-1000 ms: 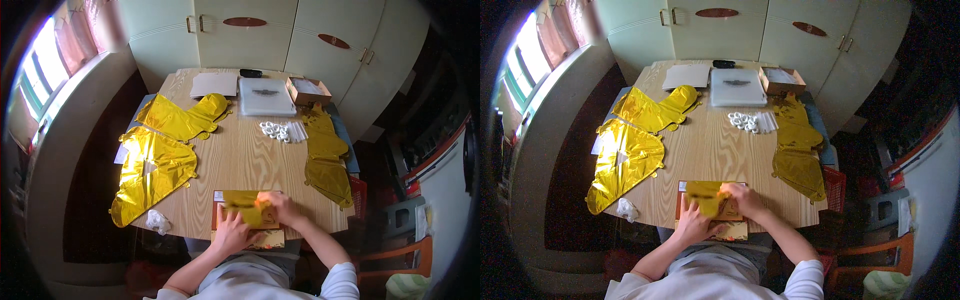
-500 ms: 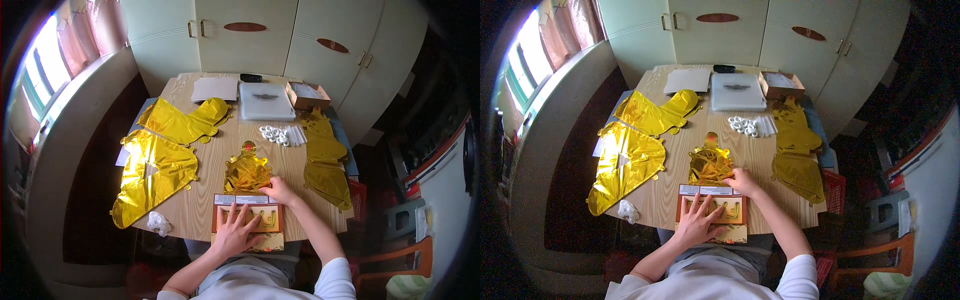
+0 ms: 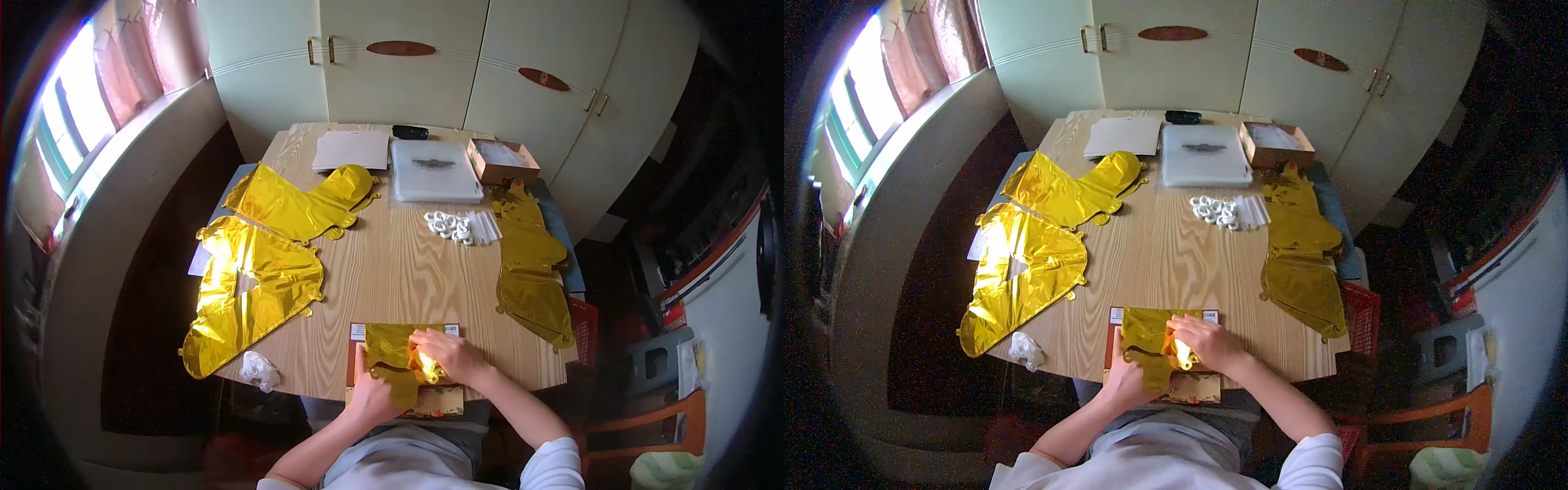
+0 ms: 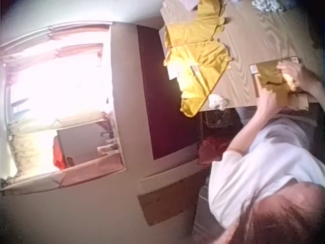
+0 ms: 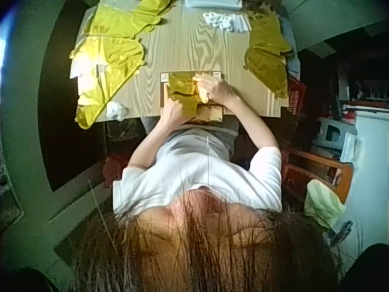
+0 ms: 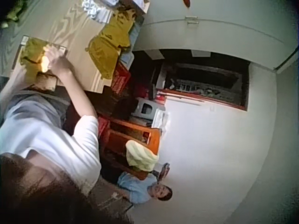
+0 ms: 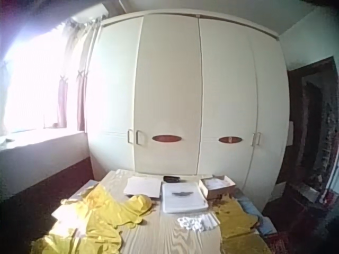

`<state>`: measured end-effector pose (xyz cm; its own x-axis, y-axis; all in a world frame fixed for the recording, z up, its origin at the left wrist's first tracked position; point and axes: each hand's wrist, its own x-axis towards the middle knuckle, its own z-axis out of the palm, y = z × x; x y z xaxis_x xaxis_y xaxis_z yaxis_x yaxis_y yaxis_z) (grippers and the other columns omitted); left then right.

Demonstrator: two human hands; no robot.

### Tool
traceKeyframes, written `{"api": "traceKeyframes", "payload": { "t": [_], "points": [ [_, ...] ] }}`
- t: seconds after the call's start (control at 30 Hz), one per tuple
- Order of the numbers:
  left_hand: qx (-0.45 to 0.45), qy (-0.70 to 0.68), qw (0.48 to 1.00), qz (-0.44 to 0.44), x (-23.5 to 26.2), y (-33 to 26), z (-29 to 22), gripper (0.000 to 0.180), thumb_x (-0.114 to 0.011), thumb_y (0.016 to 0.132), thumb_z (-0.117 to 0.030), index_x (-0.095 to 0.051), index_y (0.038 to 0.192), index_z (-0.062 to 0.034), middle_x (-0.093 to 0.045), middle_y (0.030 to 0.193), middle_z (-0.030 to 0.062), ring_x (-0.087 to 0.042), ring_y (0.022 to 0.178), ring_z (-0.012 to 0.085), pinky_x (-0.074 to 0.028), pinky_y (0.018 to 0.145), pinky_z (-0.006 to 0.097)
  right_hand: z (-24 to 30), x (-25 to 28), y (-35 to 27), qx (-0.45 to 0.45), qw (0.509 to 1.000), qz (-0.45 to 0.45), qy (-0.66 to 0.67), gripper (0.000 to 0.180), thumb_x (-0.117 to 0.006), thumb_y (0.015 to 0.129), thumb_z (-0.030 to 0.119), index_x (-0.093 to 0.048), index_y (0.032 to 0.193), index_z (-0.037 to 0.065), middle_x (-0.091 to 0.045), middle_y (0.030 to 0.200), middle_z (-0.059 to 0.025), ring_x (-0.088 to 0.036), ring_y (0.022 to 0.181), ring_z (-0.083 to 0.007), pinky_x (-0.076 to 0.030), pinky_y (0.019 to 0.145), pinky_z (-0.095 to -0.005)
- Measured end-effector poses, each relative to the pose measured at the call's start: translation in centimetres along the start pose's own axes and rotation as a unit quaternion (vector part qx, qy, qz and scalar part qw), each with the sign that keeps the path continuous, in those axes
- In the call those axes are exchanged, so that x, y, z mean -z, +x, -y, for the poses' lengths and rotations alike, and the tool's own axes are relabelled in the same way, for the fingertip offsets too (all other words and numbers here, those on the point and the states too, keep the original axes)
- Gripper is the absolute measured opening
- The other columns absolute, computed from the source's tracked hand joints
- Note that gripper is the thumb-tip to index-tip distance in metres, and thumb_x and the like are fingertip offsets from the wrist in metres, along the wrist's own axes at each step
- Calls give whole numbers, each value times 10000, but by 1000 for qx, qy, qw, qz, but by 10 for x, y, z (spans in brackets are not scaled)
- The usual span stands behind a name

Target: Folding gold star-shaped foil balloons and placing them into plastic packaging sleeves with cardboard backings.

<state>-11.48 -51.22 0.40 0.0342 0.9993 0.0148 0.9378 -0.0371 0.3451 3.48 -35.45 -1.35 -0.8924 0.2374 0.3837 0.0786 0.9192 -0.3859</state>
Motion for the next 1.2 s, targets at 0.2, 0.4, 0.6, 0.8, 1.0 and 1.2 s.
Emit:
{"api": "traceKeyframes", "payload": {
  "t": [0.2,0.4,0.6,0.8,1.0,1.2],
  "points": [
    [-11,20,999,-29,-11,-2,5,618,-650,752,-537,-582,1276,-216,-548,1347,83,-395,1347,327,-78,1106,682,3,-5,-10,-26,1000,7,1,265,-477,910,74,-582,1142,-3,-612,1246,-153,-592,1168,-304,-500,981,-392],
    [16,26,999,33,-4,0,2,621,-672,743,-503,-596,1257,-164,-540,1354,89,-407,1340,322,-96,1123,660,5,-3,-9,-33,999,14,-6,247,-470,910,74,-585,1115,0,-606,1253,-148,-584,1179,-297,-489,999,-393],
    [-15,-24,987,-155,6,-13,38,320,-718,696,-208,-666,967,-44,-683,959,101,-612,1035,280,-333,1090,495,7,0,-5,-38,999,20,6,223,-466,911,84,-596,1073,3,-618,1232,-131,-584,1182,-290,-465,1038,-401],
    [69,-93,982,-148,65,17,47,416,-609,786,-91,-580,1193,-11,-575,1270,155,-486,1270,303,-341,1091,449,5,-1,-5,-37,999,15,8,162,-501,896,79,-593,1005,2,-634,1190,-124,-598,1159,-285,-480,1023,-387],
    [12,-40,999,16,27,40,44,650,-481,927,-360,-345,1442,12,-333,1516,174,-261,1432,331,-153,1160,529,9,6,0,-47,999,18,10,131,-529,882,86,-597,956,2,-640,1168,-116,-595,1161,-275,-493,999,-385],
    [21,-15,1000,2,18,36,38,670,-481,920,-419,-376,1433,-1,-342,1514,173,-273,1429,322,-135,1161,538,2,7,0,-34,998,45,22,221,-558,872,126,-609,1040,-9,-606,1240,-125,-565,1203,-282,-457,1034,-403]
  ]
}}
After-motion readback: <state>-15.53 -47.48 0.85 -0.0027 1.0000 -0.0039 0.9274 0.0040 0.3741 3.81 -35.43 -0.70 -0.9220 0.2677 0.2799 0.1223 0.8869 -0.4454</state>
